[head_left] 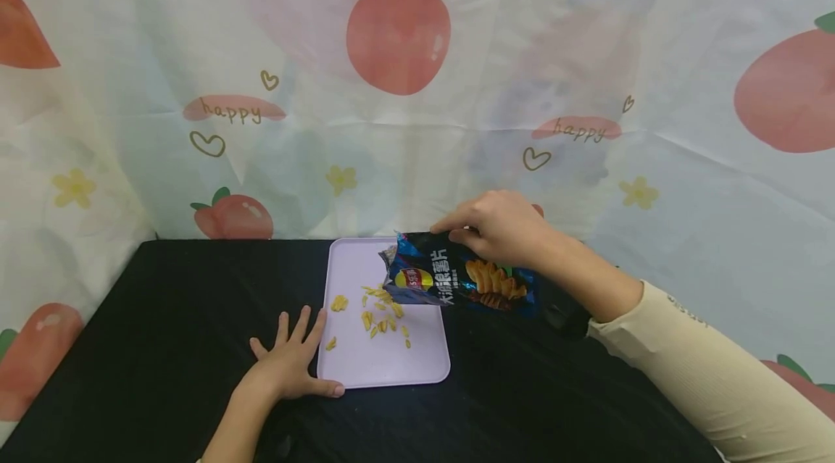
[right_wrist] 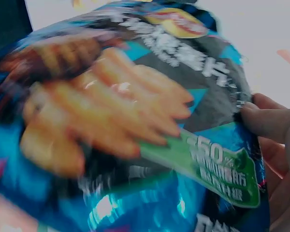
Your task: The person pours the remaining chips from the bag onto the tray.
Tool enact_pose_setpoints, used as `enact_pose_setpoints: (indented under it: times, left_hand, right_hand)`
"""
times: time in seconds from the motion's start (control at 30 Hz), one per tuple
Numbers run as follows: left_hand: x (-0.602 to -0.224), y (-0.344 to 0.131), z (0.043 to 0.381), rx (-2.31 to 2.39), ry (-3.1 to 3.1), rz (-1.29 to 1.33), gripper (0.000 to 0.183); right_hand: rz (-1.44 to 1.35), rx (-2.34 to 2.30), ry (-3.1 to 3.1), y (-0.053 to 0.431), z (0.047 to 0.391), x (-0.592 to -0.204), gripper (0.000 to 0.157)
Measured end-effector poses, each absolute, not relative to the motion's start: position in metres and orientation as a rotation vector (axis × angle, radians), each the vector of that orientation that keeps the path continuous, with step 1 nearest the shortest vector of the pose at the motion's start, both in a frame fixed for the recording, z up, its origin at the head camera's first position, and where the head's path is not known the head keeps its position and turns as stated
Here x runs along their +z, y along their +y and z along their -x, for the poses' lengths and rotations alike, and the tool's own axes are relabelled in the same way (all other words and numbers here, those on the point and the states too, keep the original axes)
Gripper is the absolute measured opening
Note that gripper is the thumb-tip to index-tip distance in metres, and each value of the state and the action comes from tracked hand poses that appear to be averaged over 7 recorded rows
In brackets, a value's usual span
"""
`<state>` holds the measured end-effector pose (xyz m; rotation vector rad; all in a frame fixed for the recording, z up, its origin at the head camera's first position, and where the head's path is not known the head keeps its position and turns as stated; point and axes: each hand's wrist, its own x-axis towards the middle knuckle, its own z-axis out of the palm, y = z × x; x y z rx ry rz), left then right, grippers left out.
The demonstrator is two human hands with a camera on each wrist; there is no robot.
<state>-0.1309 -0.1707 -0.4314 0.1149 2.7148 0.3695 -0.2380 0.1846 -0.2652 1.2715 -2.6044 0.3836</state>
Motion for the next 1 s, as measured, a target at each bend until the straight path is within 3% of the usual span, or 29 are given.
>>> enact_pose_setpoints:
  times: [1.0]
  left_hand:
    - [-0.4323,-0.1717,0.1321,0.372,2.708,-0.122,0.137]
  right_hand:
    - [-1.259,0.306,-2.575,0.1854,0.2326,-0.2646,0.027]
